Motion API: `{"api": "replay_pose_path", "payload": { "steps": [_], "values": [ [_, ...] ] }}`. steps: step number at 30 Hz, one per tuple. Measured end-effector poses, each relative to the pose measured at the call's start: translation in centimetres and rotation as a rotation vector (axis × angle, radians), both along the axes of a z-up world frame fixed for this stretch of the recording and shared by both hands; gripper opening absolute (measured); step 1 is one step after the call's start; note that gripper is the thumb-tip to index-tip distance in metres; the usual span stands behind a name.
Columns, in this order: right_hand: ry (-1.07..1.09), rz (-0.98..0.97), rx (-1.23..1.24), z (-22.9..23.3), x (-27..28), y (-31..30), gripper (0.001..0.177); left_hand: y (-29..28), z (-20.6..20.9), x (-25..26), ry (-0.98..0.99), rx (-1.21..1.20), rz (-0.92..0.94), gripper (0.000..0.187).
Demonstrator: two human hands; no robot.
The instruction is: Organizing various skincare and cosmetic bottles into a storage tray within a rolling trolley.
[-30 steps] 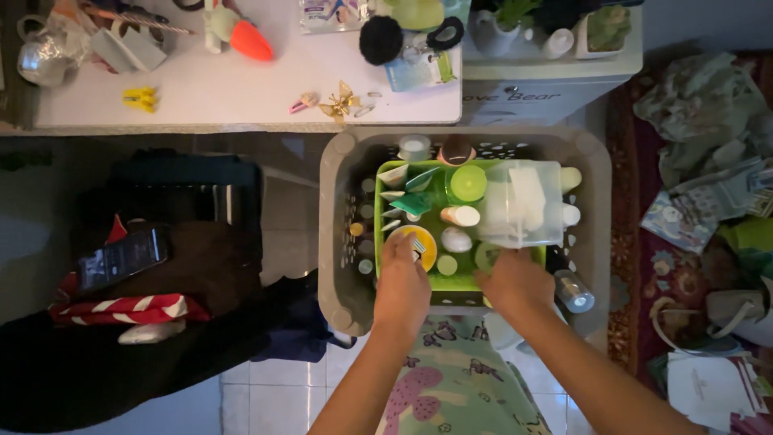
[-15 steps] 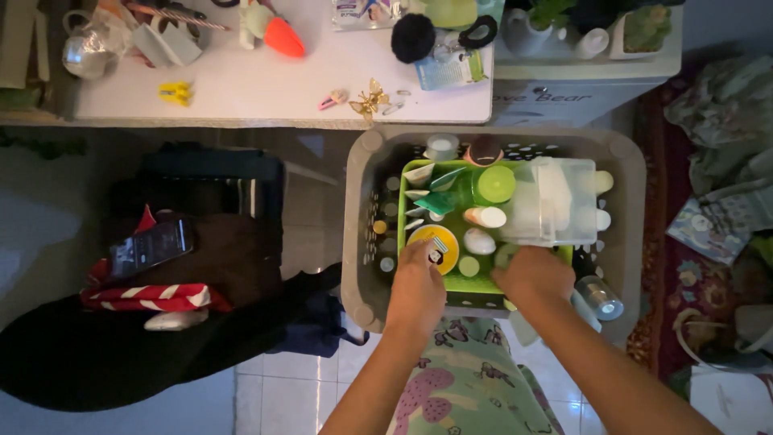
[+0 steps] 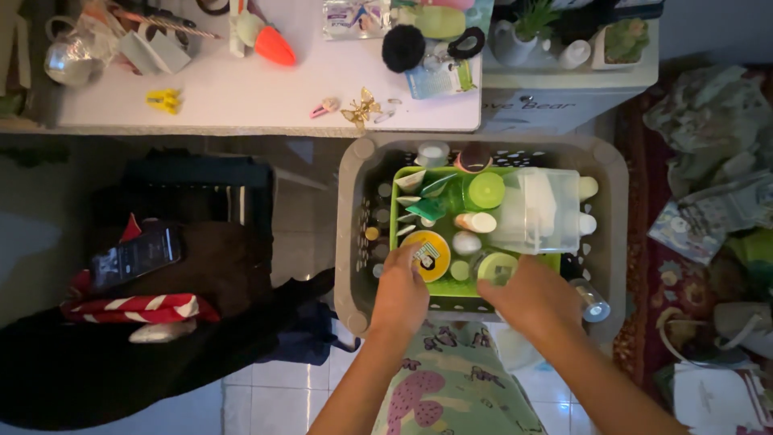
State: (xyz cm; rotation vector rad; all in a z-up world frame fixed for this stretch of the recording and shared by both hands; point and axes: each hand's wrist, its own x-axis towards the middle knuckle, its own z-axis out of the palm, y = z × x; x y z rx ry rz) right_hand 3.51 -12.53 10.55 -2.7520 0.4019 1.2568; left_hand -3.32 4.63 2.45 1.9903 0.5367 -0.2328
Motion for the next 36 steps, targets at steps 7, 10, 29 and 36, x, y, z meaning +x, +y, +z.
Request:
{"api": "replay_pose_path", "payload": {
  "steps": [7,10,29,36],
  "values": [
    [0.024,0.118,-0.024,1.6,-1.6,3.5,0.076,0.5,-0.1,-0.1,-0.063,0.026,-0.031,0.044],
    [-0.052,0.200,0.045,0.7,-2.2,5.2,0.070,0.9,0.7,0.1,-0.044,-0.027,-0.019,0.041],
    [-0.444,0.469,0.169,1.2,0.2,5.6,0.055,1.1,3.6,0.4,0.050,0.031,-0.065,0.049],
    [-0.719,0.594,0.094,1.0,5.6,2.6,0.067,0.3,5.0,0.8,-0.338,0.176,-0.119,0.045]
  ]
}}
